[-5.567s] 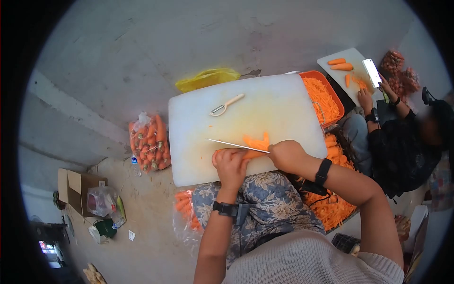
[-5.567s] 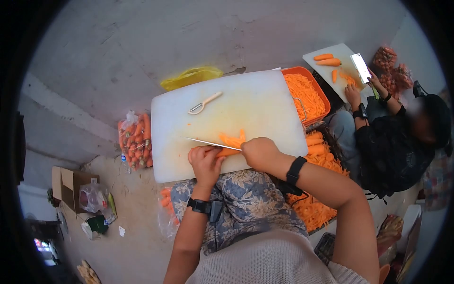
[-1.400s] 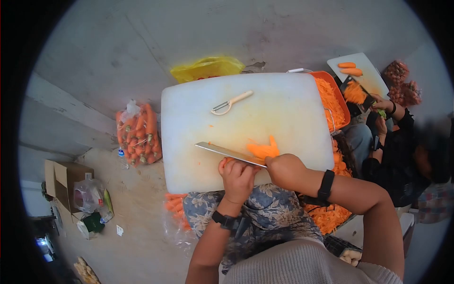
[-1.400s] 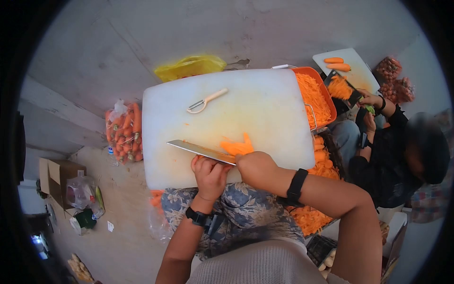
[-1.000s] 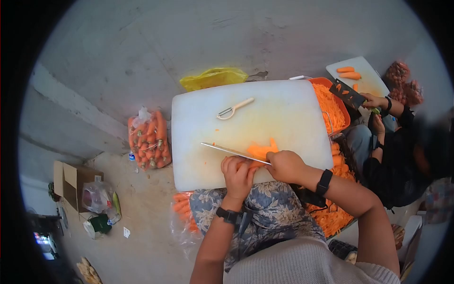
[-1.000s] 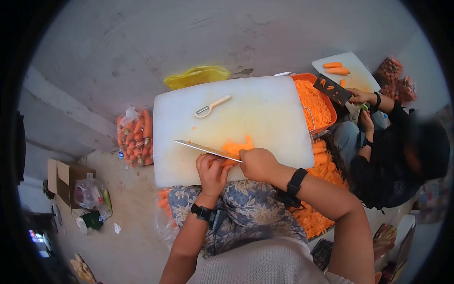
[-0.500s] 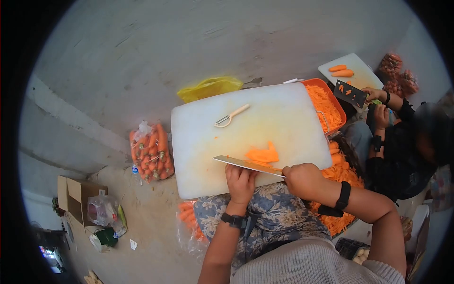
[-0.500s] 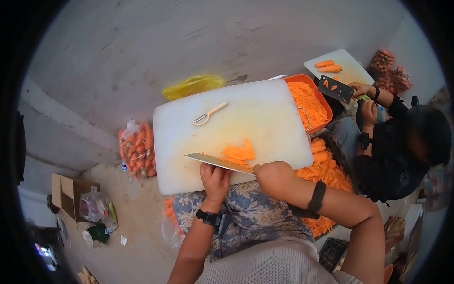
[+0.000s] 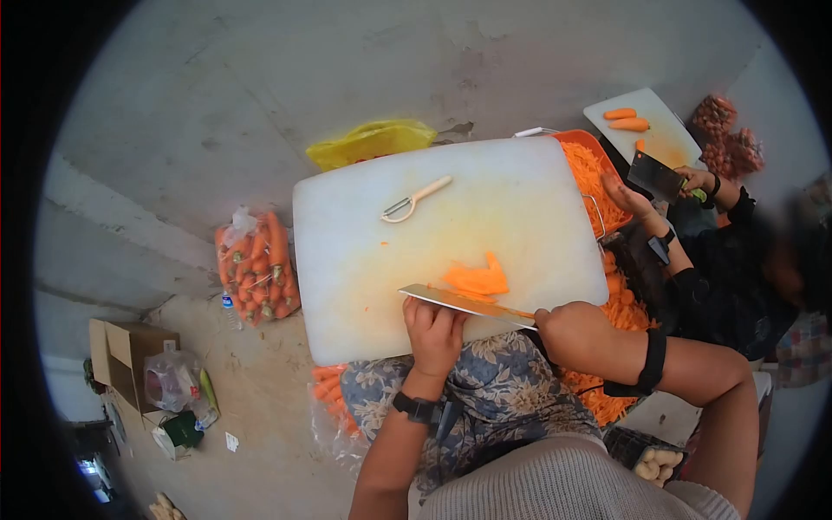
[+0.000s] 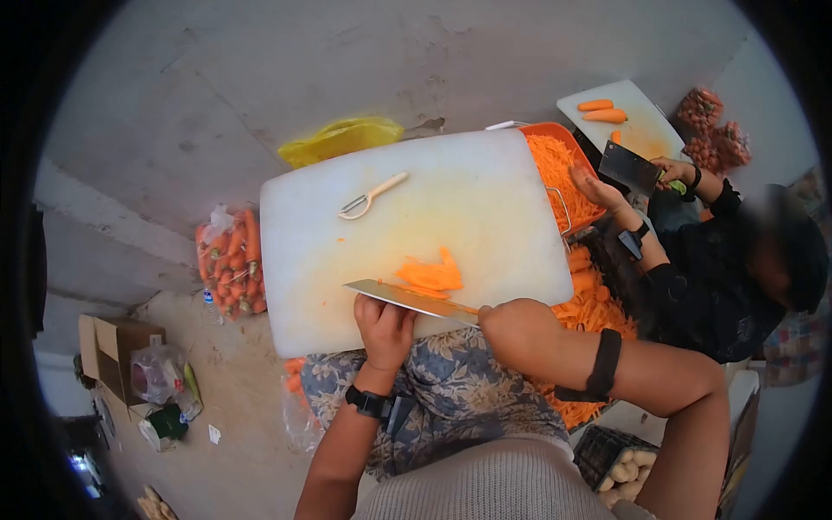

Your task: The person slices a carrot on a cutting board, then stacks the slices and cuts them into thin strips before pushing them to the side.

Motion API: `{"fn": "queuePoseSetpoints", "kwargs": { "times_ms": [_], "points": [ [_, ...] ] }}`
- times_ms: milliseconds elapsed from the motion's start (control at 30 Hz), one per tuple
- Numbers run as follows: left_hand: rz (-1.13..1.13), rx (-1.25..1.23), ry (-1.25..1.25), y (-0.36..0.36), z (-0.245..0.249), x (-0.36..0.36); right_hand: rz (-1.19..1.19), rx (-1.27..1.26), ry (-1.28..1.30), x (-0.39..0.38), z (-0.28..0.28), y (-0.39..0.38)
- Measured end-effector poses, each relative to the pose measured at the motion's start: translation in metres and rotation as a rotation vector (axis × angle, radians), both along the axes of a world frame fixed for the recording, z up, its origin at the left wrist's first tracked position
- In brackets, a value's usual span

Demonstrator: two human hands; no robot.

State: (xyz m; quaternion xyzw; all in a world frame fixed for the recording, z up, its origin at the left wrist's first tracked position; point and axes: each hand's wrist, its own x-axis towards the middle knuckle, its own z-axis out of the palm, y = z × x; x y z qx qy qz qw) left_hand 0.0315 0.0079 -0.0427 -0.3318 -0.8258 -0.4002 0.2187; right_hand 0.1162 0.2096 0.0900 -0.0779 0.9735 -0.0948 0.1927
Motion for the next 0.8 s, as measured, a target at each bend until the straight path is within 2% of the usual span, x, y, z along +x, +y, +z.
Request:
{"fn": "queuePoseSetpoints", "kwargs": {
  "times_ms": [167, 333, 533, 633, 700, 800],
  "points": [
    [0.012, 0.009, -0.001, 0.002, 0.001, 0.0, 0.011, -0.014, -0.058, -0.016, -0.007, -0.01],
    [-0.003, 0.013, -0.007, 0.0, 0.004, 0.001, 0.079, -0.139, 0.085, -0.044, -0.055, -0.019],
    [-0.004, -0.005, -0.051, 0.001, 0.0, 0.002, -0.001, -0.15, 0.116, -0.044, -0.066, -0.021],
    [0.0, 0.011, 0.023, 0.002, -0.003, 0.002, -0.066, -0.142, 0.133, -0.046, -0.069, -0.022],
    [0.108, 0.024, -0.011, 0.002, -0.003, 0.006, -0.051, -0.16, 0.18, -0.047, -0.066, -0.02],
    [0.052, 0.014, -0.009, -0.001, -0.001, 0.004, -0.048, -0.174, 0.256, -0.042, -0.056, -0.016]
  ]
}}
